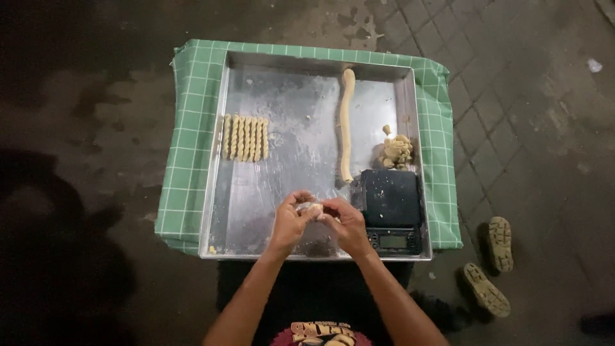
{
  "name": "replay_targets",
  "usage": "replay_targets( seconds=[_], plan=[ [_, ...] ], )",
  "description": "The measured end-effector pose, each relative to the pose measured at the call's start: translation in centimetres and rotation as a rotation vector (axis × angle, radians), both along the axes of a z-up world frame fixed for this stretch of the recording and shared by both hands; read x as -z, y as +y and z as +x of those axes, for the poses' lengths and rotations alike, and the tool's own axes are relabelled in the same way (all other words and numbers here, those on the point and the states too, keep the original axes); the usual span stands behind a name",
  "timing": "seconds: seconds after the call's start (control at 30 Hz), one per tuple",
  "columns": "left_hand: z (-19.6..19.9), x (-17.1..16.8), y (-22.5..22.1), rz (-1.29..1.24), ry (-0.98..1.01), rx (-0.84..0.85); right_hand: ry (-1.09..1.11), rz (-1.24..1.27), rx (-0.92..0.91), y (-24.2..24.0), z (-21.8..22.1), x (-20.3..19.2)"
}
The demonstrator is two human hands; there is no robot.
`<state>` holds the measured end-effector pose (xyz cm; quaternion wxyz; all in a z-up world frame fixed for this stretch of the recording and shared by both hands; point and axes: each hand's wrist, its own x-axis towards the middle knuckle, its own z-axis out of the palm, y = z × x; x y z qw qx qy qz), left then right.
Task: A person is seen shaping dough into small, twisted sticks. They take a small piece of dough, roll it into a thin cylinder between their palms and on a metal tray, then fold and twist it into a specific shape before placing it with others.
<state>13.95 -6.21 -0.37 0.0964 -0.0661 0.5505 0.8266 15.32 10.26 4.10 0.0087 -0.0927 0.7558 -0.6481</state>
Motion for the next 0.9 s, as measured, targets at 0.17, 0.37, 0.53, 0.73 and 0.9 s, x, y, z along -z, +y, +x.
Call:
replay_targets(
  seconds=[0.17,0.37,0.53,0.73,0.9],
  plan=[
    [0.6,0.1,-0.3,-0.037,-0.073,0.044,0.161,0.167,0.123,-1.0,0.4,-0.2],
    [1.2,-0.8,0.2,-0.034,-0.065,0.016,0.343,0.231,0.201,-1.3,0.1,-0.3],
    [0.8,-1.3,-0.3,0.075,-0.127,-0.003,0.489,0.317,0.073,-1.3,0.3,-2.1],
    [1.3,-0.7,0.2,-0.020,-0.021,-0.041,0.426,0.250,0.112,-1.4,0.4,-0.8],
    [2.4,-0.6,0.8,-0.188,0.193,0.010,-0.027,0.001,0.051,0.9,0.1,1.8]
  ],
)
